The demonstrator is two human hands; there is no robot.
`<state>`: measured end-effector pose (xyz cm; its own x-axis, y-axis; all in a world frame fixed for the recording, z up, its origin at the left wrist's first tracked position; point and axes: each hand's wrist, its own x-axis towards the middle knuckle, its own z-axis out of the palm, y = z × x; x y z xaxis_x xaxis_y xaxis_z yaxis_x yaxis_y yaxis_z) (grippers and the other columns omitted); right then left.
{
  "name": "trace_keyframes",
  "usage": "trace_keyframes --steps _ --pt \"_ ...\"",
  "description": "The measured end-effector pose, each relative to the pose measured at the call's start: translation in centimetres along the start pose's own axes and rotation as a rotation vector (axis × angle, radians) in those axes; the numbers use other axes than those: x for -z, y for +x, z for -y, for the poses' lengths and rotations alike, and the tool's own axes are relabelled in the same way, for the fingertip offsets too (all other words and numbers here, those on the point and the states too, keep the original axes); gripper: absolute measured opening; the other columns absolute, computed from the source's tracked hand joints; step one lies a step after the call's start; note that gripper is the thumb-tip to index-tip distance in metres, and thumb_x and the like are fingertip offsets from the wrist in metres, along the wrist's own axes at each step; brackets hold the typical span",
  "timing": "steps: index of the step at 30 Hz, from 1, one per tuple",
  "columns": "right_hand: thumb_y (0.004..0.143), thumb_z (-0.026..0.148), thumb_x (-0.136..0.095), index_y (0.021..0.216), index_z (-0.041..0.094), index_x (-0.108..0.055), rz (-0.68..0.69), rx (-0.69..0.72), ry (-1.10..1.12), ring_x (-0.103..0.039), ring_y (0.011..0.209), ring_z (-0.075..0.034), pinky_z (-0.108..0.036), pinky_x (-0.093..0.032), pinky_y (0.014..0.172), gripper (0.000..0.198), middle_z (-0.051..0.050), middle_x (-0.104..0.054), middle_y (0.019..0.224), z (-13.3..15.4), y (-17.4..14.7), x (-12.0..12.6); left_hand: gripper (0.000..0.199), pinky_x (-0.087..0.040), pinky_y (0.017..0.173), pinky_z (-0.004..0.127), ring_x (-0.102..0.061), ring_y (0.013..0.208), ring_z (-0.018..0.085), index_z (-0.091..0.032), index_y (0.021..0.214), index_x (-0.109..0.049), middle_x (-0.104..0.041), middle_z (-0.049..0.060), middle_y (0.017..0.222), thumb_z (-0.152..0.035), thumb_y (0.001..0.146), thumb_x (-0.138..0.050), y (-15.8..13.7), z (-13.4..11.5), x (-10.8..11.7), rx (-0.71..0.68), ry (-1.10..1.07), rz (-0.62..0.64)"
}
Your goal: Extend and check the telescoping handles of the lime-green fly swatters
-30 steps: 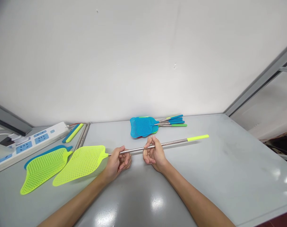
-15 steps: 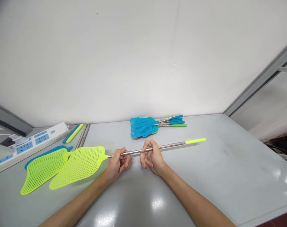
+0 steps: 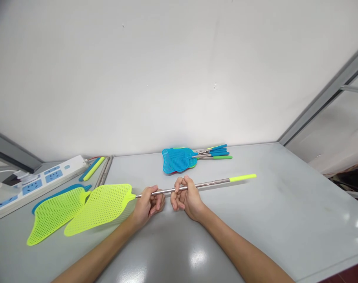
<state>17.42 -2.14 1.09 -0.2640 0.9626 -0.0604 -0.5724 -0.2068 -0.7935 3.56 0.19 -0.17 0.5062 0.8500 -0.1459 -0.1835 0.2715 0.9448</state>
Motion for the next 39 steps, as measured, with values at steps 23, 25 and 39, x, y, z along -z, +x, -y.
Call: trace_keyframes --steps 23,25,39 --pt "0.079 0.041 -0.033 0.073 0.017 -0.057 -0.083 0.017 0.143 -0.035 0.037 -0.01 -0.026 -0.034 0.048 0.035 0.001 -0.048 0.043 0.08 0.83 0.57 0.048 -0.021 0.037 0.023 -0.022 0.025 0.006 -0.016 0.035 -0.044 -0.026 -0.004 0.024 -0.042 0.074 -0.035 0.4 -0.06 -0.52 -0.017 0.012 -0.052" --pt "0.08 0.039 -0.034 0.072 0.017 -0.058 -0.089 0.022 0.146 -0.035 0.038 -0.01 -0.026 -0.034 0.048 0.033 0.002 -0.047 0.043 0.06 0.87 0.58 0.048 -0.021 0.037 0.023 -0.023 0.025 0.006 -0.016 0.035 -0.044 -0.027 -0.004 0.024 -0.042 0.075 -0.035 0.43 0.07 -0.44 -0.03 0.024 -0.047" --pt "0.081 0.036 -0.037 0.07 0.015 -0.059 -0.074 0.009 0.143 -0.039 0.039 -0.009 -0.025 -0.035 0.049 0.031 0.001 -0.051 0.044 -0.23 1.01 0.81 0.045 -0.021 0.037 0.022 -0.027 0.026 0.006 -0.014 0.041 -0.049 -0.032 -0.003 0.024 -0.037 0.077 -0.035 0.35 -0.19 -0.61 -0.044 0.005 -0.027"
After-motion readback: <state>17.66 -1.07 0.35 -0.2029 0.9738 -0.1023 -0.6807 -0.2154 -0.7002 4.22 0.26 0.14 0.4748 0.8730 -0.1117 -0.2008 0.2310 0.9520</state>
